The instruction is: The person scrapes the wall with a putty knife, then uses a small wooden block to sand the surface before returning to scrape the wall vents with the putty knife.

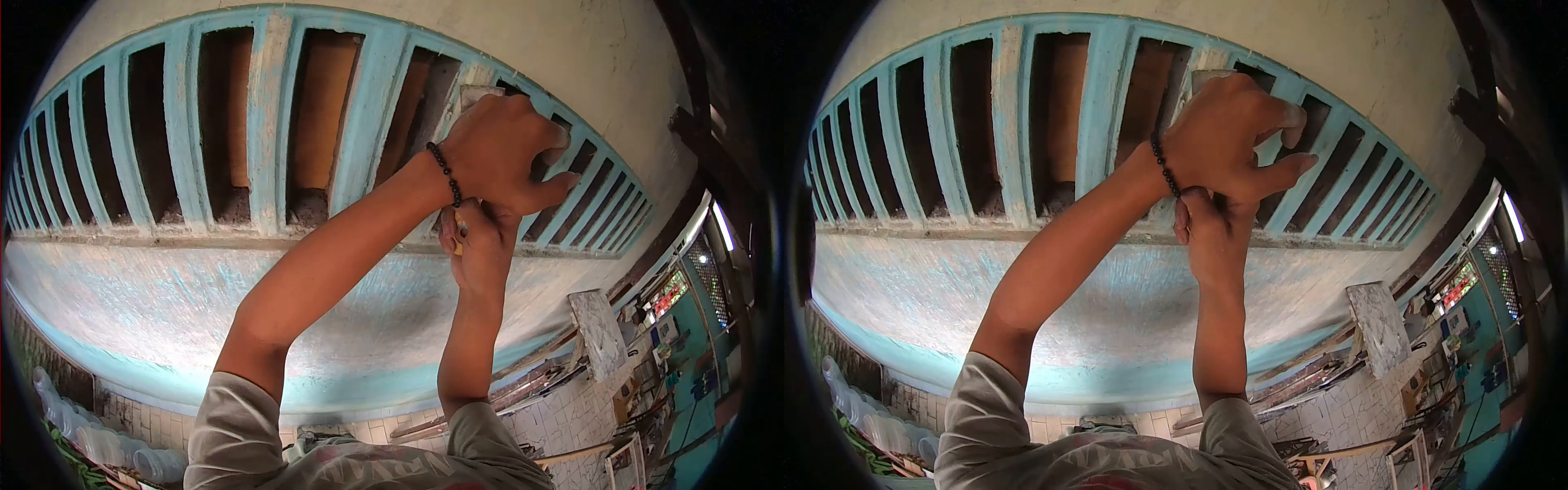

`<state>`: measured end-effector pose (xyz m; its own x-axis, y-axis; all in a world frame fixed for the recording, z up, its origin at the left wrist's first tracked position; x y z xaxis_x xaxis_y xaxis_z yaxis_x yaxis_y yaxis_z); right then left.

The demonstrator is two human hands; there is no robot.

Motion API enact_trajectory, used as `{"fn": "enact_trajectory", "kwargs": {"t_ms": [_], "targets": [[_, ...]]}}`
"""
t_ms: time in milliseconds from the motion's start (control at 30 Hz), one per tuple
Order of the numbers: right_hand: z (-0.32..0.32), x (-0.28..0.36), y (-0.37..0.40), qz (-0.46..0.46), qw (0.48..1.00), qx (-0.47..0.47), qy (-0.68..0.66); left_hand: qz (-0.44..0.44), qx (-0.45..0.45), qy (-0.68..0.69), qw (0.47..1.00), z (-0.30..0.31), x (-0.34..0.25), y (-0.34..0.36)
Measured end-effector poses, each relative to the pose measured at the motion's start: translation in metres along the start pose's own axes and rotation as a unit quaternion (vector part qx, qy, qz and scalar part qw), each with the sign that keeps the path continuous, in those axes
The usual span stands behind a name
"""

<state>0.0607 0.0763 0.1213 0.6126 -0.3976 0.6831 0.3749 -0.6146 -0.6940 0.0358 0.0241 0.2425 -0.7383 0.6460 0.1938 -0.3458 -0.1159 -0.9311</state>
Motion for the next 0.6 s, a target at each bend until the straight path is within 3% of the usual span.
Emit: {"fn": "enact_trajectory", "kwargs": {"t_ms": [267,600], "targets": [[-0.003,0.000,-0.026,0.019,0.999,0.024,-0.008,-0.016,-0.071,-0.045,0.996,0.012,0.013,-0.004],[-0.002,0.010,-0.011,0.064,0.998,-0.017,0.022,-0.039,0.002,-0.037,0.999,0.001,-0.003,-0.016]]}}
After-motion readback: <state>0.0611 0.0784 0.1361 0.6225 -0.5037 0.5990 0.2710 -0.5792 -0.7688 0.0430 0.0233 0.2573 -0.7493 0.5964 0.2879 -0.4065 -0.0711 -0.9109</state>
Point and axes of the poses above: each hand's wrist, its own y-axis away from the middle knuckle, its own z-axis out of the back of the hand, x = y × z, the point moved 9 cm from there along -y, towards the middle knuckle, and after that the axes turned 2 degrees about y, right-handed, at the moved point
